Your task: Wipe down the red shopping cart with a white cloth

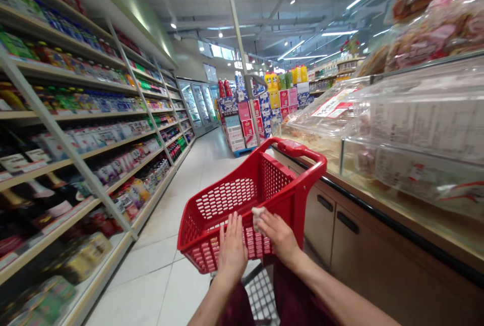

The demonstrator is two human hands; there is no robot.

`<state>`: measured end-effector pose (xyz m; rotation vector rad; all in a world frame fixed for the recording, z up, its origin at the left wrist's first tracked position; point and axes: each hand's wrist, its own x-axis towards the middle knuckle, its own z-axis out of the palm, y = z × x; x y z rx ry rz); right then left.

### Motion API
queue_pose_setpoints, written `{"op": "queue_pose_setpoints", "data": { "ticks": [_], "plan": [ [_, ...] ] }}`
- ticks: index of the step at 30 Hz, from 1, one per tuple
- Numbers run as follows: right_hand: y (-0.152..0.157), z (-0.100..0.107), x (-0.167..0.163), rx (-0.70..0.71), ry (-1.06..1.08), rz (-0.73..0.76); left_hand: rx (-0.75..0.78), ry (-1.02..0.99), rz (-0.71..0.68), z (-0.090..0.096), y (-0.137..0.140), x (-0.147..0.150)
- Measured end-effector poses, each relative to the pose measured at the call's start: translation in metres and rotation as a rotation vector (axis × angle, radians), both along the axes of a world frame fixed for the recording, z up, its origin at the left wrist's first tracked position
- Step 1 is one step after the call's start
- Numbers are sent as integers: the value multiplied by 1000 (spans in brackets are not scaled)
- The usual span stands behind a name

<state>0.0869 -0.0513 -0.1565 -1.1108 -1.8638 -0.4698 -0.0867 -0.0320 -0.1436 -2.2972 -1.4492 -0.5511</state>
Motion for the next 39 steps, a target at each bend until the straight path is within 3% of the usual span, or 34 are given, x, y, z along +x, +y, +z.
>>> {"op": "queue_pose_setpoints", "data": {
  "ticks": [4, 9, 15, 20, 25, 27, 30, 33, 39],
  "plan": [
    [-7, -8, 9, 17, -13, -21, 18, -14, -24, -2, 1, 3],
    [0, 16, 23, 76, 110, -76, 3, -26, -70, 3, 2, 17],
    [-6, 2, 39, -26, 62, -85, -18, -7, -156, 11, 0, 36],
    [-2, 26, 66, 105, 223, -169, -40, -34, -184, 14, 1, 47],
    [-6, 12, 72, 49, 159, -180, -62, -33, -149, 15, 0, 51],
    [-5, 25, 82, 60, 223, -241, -66, -19, -144, 15, 0, 50],
    [7, 71, 108, 119, 299, -367, -65, -11, -142, 14, 1, 50],
    [25, 105, 117, 47, 170, -443, -57, -22, -142, 13, 2, 51],
    [37, 96, 106, 21, -193, -264, -40, -54, -137, 12, 5, 52]
  ]
}}
